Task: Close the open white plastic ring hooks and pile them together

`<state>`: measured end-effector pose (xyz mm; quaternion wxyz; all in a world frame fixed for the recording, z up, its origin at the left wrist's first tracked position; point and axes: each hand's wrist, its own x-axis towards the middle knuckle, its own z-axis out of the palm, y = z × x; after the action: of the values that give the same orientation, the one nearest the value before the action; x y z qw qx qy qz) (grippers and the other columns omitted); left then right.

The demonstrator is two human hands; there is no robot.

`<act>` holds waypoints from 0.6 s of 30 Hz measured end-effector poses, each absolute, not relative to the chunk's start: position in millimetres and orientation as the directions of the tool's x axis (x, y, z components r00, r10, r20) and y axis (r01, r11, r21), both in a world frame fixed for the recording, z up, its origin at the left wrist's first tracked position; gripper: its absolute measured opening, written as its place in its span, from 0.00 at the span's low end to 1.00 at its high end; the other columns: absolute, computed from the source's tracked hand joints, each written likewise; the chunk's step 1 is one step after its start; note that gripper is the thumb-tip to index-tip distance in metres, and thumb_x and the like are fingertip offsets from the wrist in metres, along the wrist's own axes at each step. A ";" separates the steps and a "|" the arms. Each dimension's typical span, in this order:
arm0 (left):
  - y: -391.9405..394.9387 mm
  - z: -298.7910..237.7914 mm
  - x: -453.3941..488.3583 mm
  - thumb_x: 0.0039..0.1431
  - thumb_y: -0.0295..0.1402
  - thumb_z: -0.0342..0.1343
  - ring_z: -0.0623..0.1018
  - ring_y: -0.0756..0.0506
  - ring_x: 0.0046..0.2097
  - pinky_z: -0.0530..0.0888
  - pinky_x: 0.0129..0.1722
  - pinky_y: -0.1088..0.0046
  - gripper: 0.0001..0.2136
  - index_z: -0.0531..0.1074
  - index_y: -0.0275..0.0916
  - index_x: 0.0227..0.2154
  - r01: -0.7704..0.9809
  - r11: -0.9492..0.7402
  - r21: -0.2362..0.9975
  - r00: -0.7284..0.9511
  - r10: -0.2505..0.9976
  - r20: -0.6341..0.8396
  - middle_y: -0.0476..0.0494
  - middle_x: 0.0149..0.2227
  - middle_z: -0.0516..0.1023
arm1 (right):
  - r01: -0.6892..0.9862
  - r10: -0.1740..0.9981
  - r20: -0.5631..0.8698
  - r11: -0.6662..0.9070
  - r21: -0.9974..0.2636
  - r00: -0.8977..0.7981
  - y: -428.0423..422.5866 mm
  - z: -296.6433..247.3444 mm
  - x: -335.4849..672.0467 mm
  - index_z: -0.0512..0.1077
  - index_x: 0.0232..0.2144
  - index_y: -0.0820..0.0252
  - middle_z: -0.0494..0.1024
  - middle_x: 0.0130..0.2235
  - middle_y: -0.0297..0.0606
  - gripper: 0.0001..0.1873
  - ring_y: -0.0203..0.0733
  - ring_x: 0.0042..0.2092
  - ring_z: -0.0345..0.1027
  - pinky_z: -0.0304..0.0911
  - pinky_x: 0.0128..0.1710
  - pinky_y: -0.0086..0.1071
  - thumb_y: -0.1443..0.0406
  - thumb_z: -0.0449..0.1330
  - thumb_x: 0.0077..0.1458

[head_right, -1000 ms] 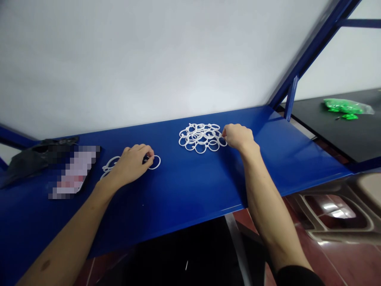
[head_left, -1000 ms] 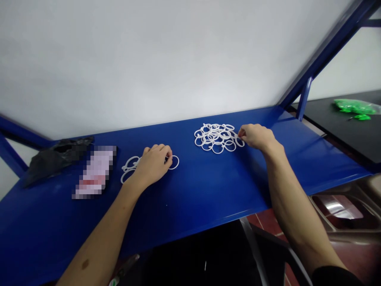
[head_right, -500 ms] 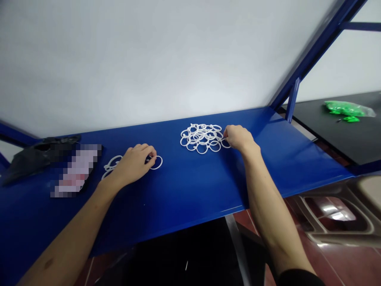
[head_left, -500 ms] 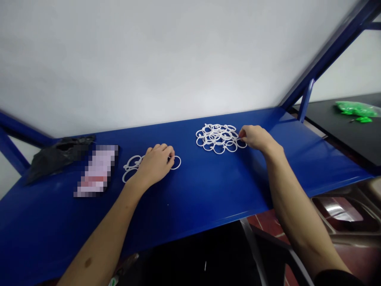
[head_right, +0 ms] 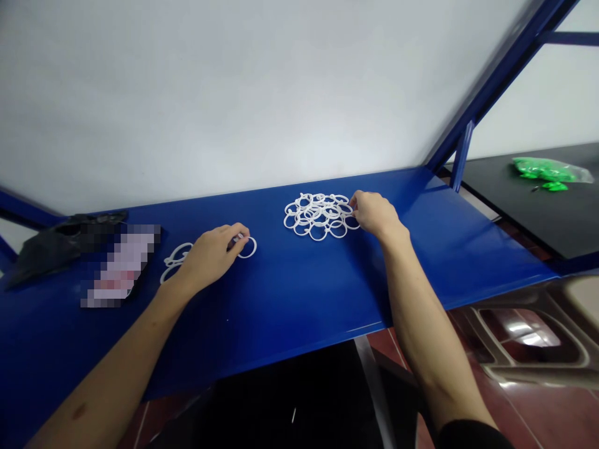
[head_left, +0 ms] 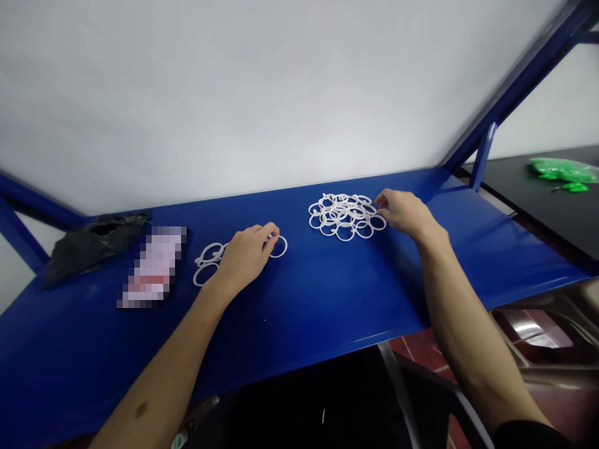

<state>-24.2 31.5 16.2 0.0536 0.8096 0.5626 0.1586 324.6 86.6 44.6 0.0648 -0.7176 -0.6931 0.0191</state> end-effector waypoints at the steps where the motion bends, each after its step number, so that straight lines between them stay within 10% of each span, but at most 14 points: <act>1: 31.3 17.1 -23.5 0.70 0.34 0.47 0.75 0.44 0.34 0.69 0.36 0.66 0.08 0.71 0.43 0.42 0.885 -0.358 0.298 0.305 0.929 0.210 0.46 0.34 0.77 | 0.990 0.992 0.122 -0.025 -0.139 0.042 85.4 46.5 323.2 0.75 0.46 0.59 0.81 0.44 0.43 0.13 0.47 0.42 0.75 0.65 0.39 0.36 0.68 0.59 0.58; 5: 29.3 20.0 -16.7 0.68 0.32 0.52 0.76 0.47 0.33 0.71 0.36 0.69 0.05 0.72 0.43 0.40 0.813 -0.405 0.419 0.290 0.904 0.313 0.47 0.37 0.78 | 0.915 0.923 0.376 0.217 -0.339 -0.080 79.3 44.8 304.1 0.73 0.48 0.59 0.80 0.46 0.45 0.13 0.45 0.44 0.72 0.65 0.43 0.37 0.61 0.53 0.66; 10: 22.8 18.9 -2.4 0.63 0.32 0.58 0.77 0.49 0.33 0.74 0.36 0.72 0.05 0.73 0.42 0.41 0.665 -0.470 0.581 0.286 0.878 0.383 0.49 0.35 0.79 | 0.566 0.809 0.367 0.584 -0.581 -0.459 50.8 18.5 238.6 0.71 0.46 0.56 0.79 0.43 0.41 0.15 0.41 0.40 0.72 0.66 0.39 0.34 0.54 0.59 0.63; 18: 20.8 9.3 4.4 0.59 0.40 0.64 0.79 0.48 0.35 0.75 0.37 0.72 0.15 0.73 0.42 0.47 0.402 -0.318 0.859 0.088 0.947 0.310 0.47 0.39 0.82 | 0.211 0.853 0.329 0.437 -0.874 -0.406 25.0 0.6 193.7 0.69 0.44 0.57 0.75 0.28 0.29 0.10 0.34 0.27 0.71 0.67 0.30 0.30 0.59 0.60 0.63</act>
<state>4.4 20.8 9.3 0.3006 0.6734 0.5006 0.4533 193.7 25.0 0.6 0.4104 -0.3585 -0.7417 0.3910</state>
